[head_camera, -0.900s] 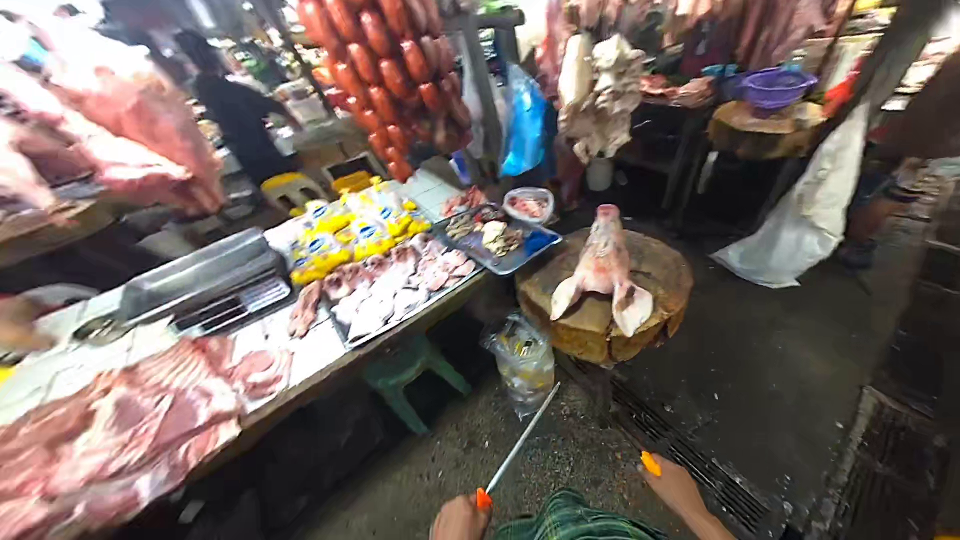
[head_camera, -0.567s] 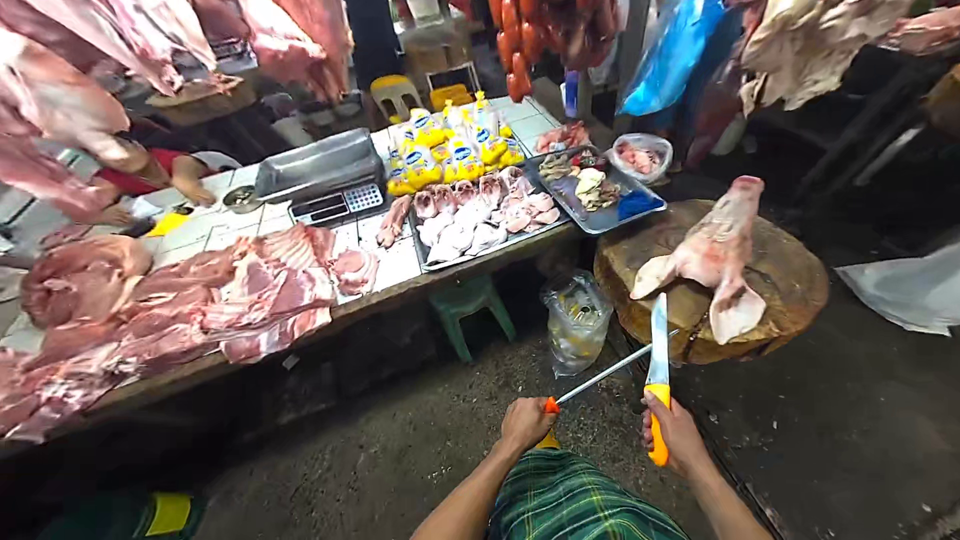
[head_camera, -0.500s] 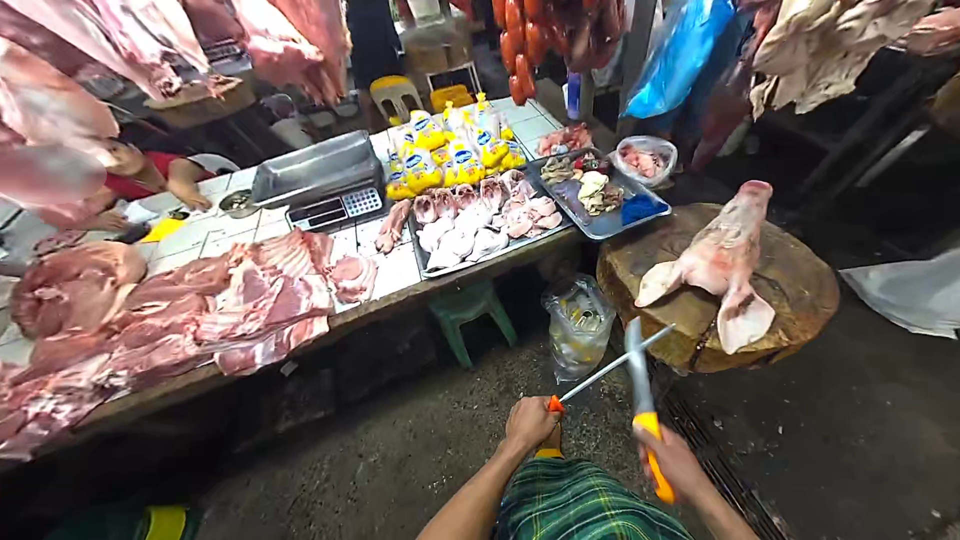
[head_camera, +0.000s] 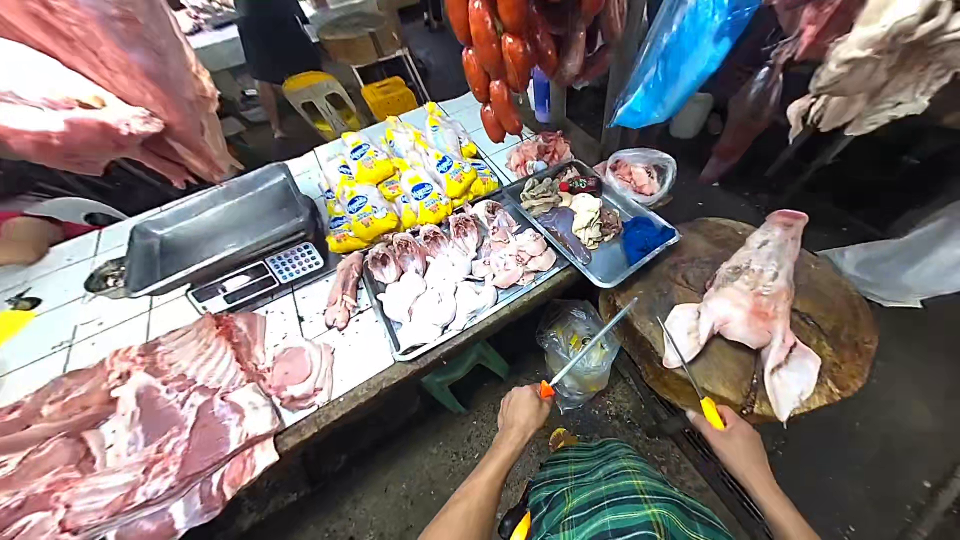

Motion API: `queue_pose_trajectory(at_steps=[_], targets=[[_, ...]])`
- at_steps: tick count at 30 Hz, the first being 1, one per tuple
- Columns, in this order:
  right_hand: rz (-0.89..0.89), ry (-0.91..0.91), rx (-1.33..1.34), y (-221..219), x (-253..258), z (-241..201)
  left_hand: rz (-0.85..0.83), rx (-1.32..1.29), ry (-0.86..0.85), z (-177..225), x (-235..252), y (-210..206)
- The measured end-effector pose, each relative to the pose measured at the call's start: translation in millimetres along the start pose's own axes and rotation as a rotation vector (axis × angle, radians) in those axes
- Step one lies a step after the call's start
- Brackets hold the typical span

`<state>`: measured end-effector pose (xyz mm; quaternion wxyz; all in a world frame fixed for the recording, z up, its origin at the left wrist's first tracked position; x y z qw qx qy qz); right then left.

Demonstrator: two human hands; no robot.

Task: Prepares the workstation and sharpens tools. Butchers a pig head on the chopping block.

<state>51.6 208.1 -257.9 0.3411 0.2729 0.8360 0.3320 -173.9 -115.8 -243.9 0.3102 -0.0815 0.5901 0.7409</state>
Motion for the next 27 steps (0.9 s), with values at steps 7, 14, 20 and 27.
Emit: queue_pose_trajectory(at_steps=[7,14,20,27], targets=[[-0.283,-0.041,0.604,27.2,40.2,-126.1,0.003,-0.110,-0.324,14.0,71.7,16.8],[-0.420,-0.144,0.846,-9.5,27.5,-114.0,0.023,-0.085,-0.275,29.9,97.8,23.4],[-0.279,0.056,0.096,-9.6,13.3,-67.6,0.025,-0.073,-0.073,35.6,81.8,26.4],[-0.014,0.306,0.002,41.0,83.7,-82.2,0.081,-0.227,0.047,57.9,23.8,-14.5]])
Point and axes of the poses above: each hand's wrist, its own x-axis towards the middle knuckle, its own y-axis out of the back of the hand, z = x × y, the point moved 1 cm from there along x, towards the middle knuckle, and after that the axes turned 2 degrees about x, right-handed, at the moved point
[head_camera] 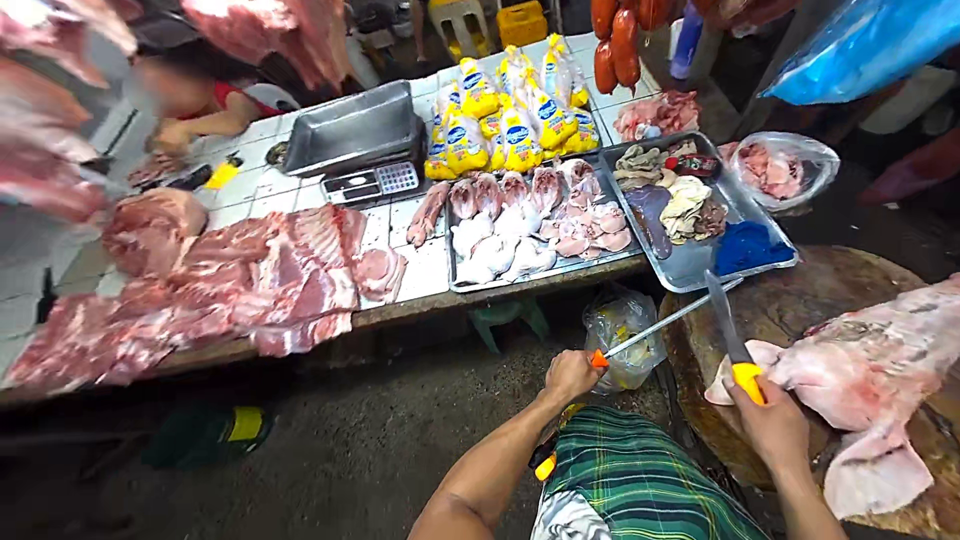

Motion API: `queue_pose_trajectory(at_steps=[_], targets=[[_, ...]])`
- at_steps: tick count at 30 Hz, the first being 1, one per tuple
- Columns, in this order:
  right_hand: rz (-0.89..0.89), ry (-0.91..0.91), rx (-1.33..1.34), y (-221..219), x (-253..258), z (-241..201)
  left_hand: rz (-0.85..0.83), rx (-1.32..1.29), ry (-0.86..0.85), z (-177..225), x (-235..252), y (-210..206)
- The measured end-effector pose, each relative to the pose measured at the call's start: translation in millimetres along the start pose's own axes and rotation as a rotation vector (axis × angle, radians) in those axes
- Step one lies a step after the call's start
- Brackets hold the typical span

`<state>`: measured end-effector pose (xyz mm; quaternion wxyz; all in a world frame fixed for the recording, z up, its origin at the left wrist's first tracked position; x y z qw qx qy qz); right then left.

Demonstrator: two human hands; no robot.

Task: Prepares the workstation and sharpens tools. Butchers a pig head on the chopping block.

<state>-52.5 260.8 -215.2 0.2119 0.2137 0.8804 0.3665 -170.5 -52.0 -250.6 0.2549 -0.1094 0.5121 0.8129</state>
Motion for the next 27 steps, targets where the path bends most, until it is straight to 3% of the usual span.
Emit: queue_pose_trajectory(at_steps=[4,7,10,12,14,17,22,25,27], targets=[[-0.113,0.019,0.085,5.2,10.0,36.6,0.077,-0.019,0.203,-7.0,-36.8,-2.3],[-0.349,0.066,0.024,-1.2,-14.0,44.5,0.142,0.027,0.309,-22.8,-57.2,-1.8],[-0.611,0.054,0.097,-12.0,-20.4,23.1,0.156,0.000,0.242,-26.4,-66.2,-15.0],[-0.752,0.001,0.384,-10.2,-7.7,-14.7,0.156,-0.054,0.170,-24.1,-68.8,-23.4],[-0.732,-0.077,0.714,-4.6,10.5,-52.5,0.160,-0.114,0.111,-23.5,-73.1,-30.0],[-0.508,-0.149,1.030,-20.1,18.9,-79.9,0.167,-0.147,0.061,-28.7,-78.9,-30.2],[-0.702,-0.202,0.799,-34.9,-17.8,-69.2,0.127,-0.109,0.010,-38.5,-76.8,-12.3],[-0.582,-0.173,0.730,-35.3,-13.2,-83.5,0.110,-0.127,0.014,-54.9,-70.8,-4.0],[-0.522,-0.102,0.519,-41.5,-19.9,-78.0,0.098,-0.121,0.053,-65.8,-62.7,3.1]])
Point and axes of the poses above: each hand's wrist, its own x-axis towards the middle knuckle, its own y-axis out of the back of the hand, z = x × y, the point moved 1 cm from there along x, towards the middle knuckle, and after that the axes turned 2 degrees about x, right-handed, at the moved point
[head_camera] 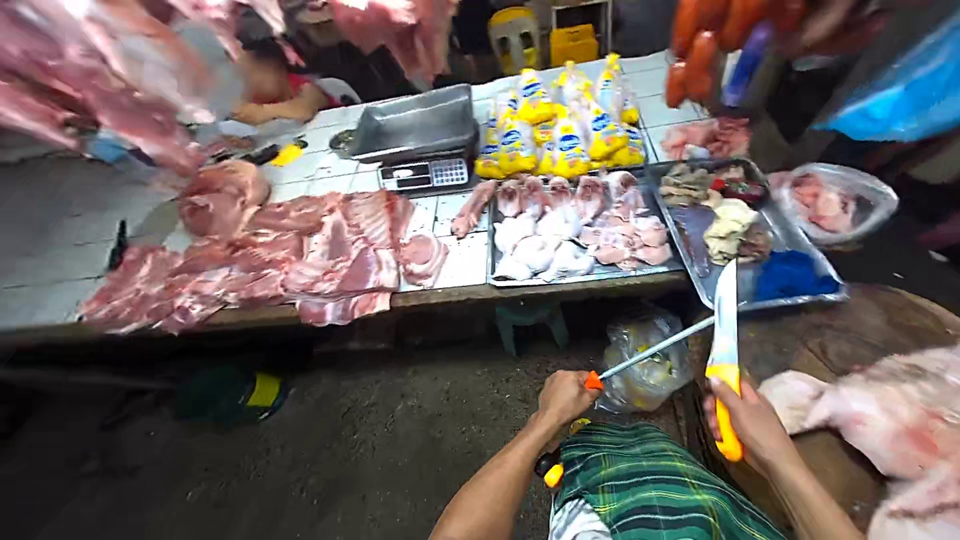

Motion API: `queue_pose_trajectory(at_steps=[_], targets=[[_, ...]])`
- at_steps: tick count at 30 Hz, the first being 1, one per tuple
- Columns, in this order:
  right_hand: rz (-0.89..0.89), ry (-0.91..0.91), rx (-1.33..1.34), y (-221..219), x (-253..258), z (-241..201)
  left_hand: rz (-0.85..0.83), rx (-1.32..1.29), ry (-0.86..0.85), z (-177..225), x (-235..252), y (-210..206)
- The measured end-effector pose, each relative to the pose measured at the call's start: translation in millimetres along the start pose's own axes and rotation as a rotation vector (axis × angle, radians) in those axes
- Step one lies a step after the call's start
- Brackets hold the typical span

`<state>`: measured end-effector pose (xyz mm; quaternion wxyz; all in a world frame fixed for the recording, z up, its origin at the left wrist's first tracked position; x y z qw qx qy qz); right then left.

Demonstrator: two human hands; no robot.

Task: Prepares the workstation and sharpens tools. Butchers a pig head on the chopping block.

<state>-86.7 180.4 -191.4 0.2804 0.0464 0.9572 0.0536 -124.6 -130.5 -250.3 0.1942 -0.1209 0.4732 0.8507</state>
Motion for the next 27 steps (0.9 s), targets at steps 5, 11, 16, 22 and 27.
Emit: queue_pose_trajectory(at_steps=[5,11,16,22,27], targets=[[0.297,0.165,-0.586,6.0,-0.8,35.0,-0.007,0.074,0.136,-8.8,22.2,27.3],[0.409,0.161,-0.560,9.2,52.1,-14.5,-0.052,0.038,0.059,-15.0,52.1,40.5],[0.347,-0.036,-0.401,4.9,48.7,43.6,-0.029,0.181,0.147,-40.7,72.9,71.1],[-0.156,-0.117,0.031,-38.1,38.6,-6.5,-0.044,0.109,-0.042,-37.1,88.3,58.0],[0.104,0.090,0.595,-30.6,62.3,-56.4,0.003,0.016,-0.148,-26.1,65.8,34.3]])
Point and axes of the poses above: each hand's wrist, its own x-axis towards the middle knuckle, its own y-axis out of the back of the hand, z = x × y, the point moved 1 cm from there along x, towards the middle knuckle, and after that the axes turned 2 degrees about x, right-handed, at the moved point
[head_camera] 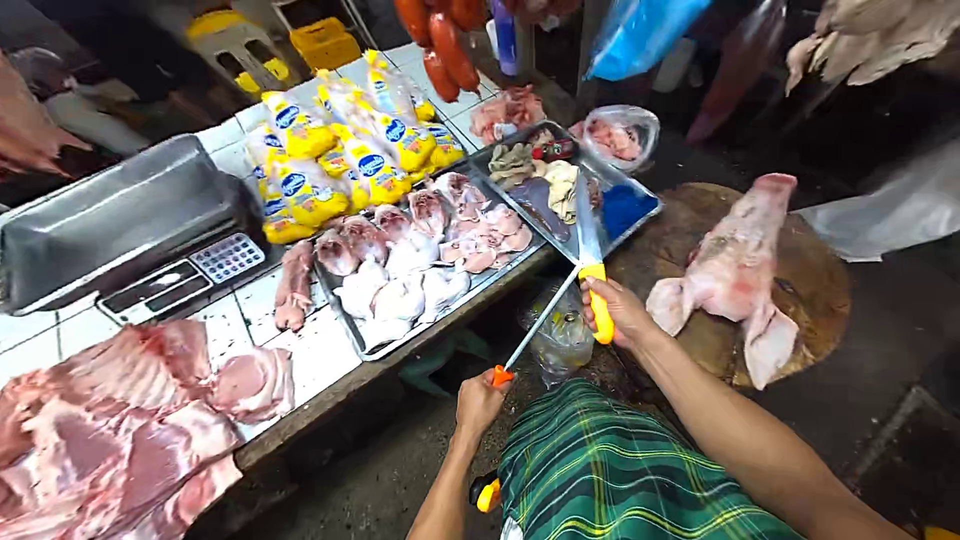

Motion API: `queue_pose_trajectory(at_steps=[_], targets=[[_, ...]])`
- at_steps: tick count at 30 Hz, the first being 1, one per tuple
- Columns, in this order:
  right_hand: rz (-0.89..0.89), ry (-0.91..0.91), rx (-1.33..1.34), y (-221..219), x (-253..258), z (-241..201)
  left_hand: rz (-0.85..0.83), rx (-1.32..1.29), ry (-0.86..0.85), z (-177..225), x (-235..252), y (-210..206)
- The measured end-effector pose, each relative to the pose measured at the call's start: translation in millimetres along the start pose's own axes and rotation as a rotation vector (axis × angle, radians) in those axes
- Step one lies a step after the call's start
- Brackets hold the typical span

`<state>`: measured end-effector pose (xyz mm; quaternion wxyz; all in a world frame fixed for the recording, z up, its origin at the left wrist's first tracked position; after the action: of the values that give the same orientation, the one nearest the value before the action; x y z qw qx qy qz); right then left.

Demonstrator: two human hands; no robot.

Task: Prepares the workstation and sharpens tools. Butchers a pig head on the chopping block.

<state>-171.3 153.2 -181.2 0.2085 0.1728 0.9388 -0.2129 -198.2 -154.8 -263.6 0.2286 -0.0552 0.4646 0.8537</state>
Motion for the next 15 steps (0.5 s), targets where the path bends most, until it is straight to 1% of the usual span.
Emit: queue_pose_trajectory(at_steps=[1,2,4,6,8,9,10,13,15], targets=[[0.027,0.022,0.023,-0.2,-6.0,5.9,0.009,0.001,-0.005,2.9,-6.1,-3.2],[0.019,-0.004,-0.003,2.2,-18.2,15.0,0.007,0.006,0.000,6.9,-12.9,-5.4],[-0.076,-0.152,-0.113,16.0,-50.2,31.5,-0.002,0.028,0.020,16.8,-28.0,-8.3],[-0.126,-0.226,-0.171,30.9,-64.8,30.1,-0.012,0.029,0.050,24.4,-42.4,-8.7],[-0.099,-0.181,-0.186,39.5,-64.8,24.5,-0.010,0.000,0.082,23.4,-57.2,-13.2],[-0.074,-0.142,-0.237,42.1,-67.1,27.6,-0.009,-0.006,0.112,22.4,-65.1,-15.8],[-0.060,-0.112,-0.345,46.1,-73.6,35.1,-0.007,-0.005,0.143,21.1,-71.5,-17.7],[-0.126,-0.083,-0.846,74.9,-110.8,69.5,-0.002,0.041,0.264,16.6,-90.5,-14.2],[-0.002,0.045,-1.105,95.1,-118.2,86.4,0.007,0.098,0.335,12.9,-102.7,-11.6]])
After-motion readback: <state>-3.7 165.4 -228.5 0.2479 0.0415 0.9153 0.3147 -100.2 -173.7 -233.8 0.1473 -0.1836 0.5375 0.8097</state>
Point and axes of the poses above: each hand's wrist, its own x-axis towards the middle knuckle, its own y-axis out of the back of the hand, z = x × y, the point moved 1 cm from there along x, towards the middle knuckle, and after that the axes turned 2 degrees about x, right-handed, at the moved point
